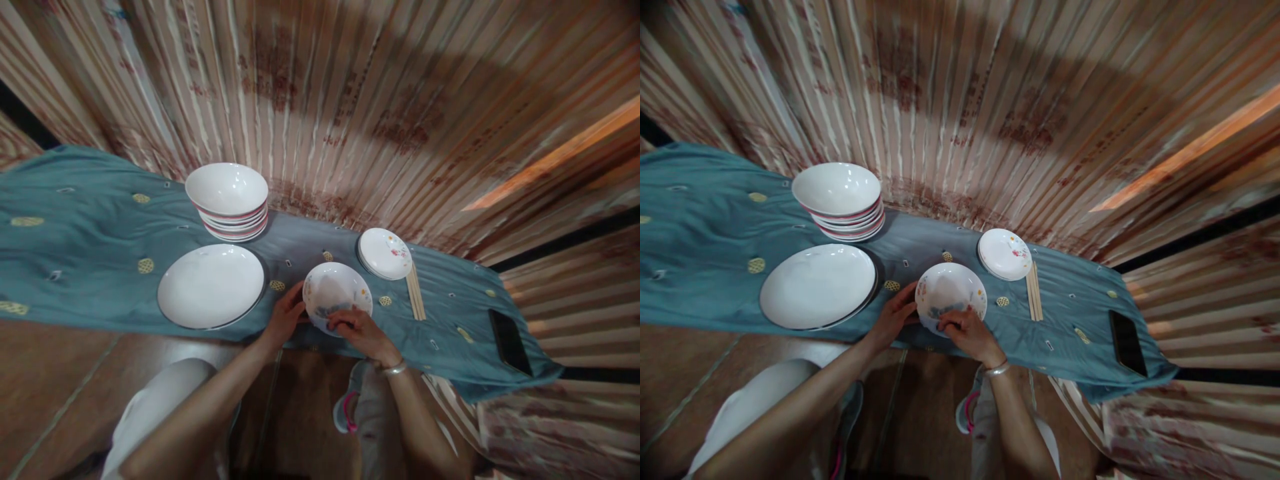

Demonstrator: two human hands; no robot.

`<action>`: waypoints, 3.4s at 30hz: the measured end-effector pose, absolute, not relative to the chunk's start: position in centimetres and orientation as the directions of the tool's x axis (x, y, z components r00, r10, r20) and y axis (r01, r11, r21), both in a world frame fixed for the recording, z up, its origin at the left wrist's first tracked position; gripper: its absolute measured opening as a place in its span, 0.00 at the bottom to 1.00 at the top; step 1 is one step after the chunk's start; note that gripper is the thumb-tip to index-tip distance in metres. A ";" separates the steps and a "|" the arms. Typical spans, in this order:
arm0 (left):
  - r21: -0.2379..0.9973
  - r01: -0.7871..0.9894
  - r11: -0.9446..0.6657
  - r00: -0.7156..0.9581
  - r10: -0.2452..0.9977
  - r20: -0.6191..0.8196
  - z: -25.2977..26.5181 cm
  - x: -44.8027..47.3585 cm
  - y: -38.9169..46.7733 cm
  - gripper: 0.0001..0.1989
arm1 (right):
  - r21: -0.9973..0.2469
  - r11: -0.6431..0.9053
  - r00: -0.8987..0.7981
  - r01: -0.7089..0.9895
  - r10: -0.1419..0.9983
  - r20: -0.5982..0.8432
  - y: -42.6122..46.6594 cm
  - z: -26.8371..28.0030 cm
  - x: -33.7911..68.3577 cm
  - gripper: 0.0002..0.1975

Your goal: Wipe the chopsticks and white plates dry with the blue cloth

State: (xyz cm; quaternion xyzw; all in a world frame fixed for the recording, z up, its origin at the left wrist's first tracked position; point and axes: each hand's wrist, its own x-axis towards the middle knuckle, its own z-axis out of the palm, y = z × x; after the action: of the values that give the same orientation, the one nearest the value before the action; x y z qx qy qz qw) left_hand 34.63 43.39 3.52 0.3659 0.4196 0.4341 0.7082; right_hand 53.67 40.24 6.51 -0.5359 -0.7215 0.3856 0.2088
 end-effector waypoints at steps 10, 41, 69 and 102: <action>0.880 -0.343 0.330 0.275 0.930 -0.242 3.0 34.5 43.4 0.27 | -0.508 0.178 -0.236 0.843 0.970 -0.052 39.9 6.4 55.1 0.13; 0.879 -0.354 0.321 0.284 0.932 -0.226 2.6 34.7 43.3 0.30 | -0.409 0.206 -0.119 0.889 0.966 0.227 42.9 1.7 55.2 0.20; 0.874 -0.358 0.329 0.271 0.932 -0.240 2.1 34.9 43.4 0.29 | -0.473 0.380 -0.337 0.795 0.925 0.176 44.2 2.7 51.0 0.22; 0.879 -0.335 0.340 0.260 0.930 -0.261 2.6 34.8 43.5 0.28 | -0.746 0.134 -0.344 0.653 0.929 -0.133 40.5 5.8 54.0 0.15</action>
State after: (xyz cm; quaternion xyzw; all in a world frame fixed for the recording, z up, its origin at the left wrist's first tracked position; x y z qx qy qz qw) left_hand 34.84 43.47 2.56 0.3605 0.4127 0.4471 0.7070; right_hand 53.96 40.46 5.76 -0.5419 -0.7300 0.3730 0.1855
